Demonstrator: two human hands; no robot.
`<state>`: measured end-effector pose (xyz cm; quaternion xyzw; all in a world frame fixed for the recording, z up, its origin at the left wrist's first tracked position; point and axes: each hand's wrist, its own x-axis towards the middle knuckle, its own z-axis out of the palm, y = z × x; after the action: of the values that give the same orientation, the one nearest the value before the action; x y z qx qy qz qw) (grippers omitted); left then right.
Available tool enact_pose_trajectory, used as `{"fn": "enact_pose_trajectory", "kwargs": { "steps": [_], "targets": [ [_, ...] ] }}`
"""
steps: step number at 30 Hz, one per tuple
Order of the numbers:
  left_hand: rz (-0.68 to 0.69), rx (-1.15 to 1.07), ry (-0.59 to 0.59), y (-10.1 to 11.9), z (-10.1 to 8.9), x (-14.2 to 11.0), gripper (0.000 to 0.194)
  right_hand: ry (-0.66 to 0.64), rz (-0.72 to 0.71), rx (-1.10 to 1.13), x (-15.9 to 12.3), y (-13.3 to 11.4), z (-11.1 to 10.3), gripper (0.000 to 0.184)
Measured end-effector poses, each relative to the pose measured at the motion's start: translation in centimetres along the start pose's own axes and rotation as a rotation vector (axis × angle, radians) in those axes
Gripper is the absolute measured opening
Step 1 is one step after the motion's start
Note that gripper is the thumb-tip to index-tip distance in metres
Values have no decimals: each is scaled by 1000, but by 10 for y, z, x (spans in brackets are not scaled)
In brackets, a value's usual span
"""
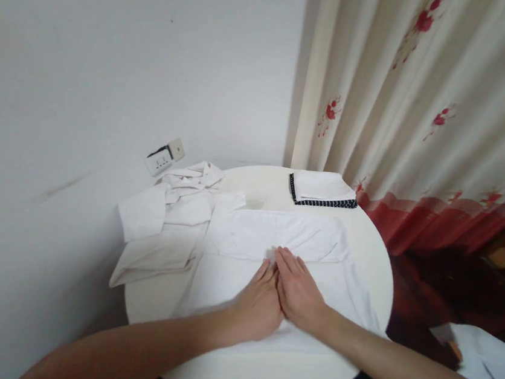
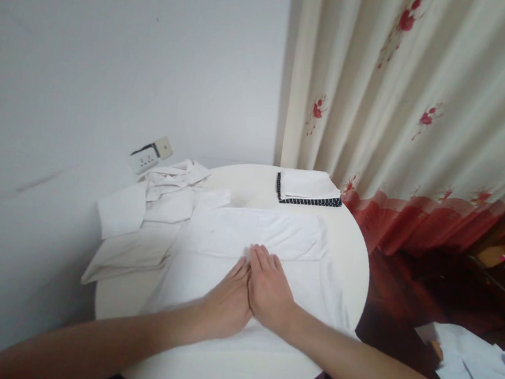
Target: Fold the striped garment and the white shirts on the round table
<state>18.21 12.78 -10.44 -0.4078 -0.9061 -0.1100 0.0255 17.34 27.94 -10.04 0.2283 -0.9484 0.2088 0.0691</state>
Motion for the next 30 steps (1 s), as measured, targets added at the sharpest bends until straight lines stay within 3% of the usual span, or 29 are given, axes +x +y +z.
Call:
{"fn": "enact_pose_trajectory", "kwargs": {
  "steps": [3,6,13,16,18,20,22,25,27,30],
  "targets": [
    [-38,19,13,-13,0,-13,73,1,-18,-18,-25,11,2,61],
    [-69,71,56,-33,-5,-34,72,-3,22,-102,-43,38,-6,65],
    [-217,152,129,-96,-16,-104,61,-20,190,-223,-76,122,-42,63],
    [-255,142,144,-108,-26,-121,58,52,335,-222,-81,146,-62,58],
    [-264,145,170,-103,-34,-126,57,182,387,-240,-85,144,-72,56],
    [-219,142,165,-89,-39,-127,58,253,292,-231,-91,126,-76,54],
    [-152,128,114,-73,-40,-124,59,189,98,-175,-100,98,-72,54],
    [-122,121,33,-57,-35,-122,58,-12,-150,-101,-116,64,-59,60],
    [-132,124,-16,-55,-35,-127,59,-72,-202,-95,-126,59,-54,63],
    [-119,119,-98,-61,-41,-145,65,-97,-209,-108,-139,73,-54,69]
  ]
}}
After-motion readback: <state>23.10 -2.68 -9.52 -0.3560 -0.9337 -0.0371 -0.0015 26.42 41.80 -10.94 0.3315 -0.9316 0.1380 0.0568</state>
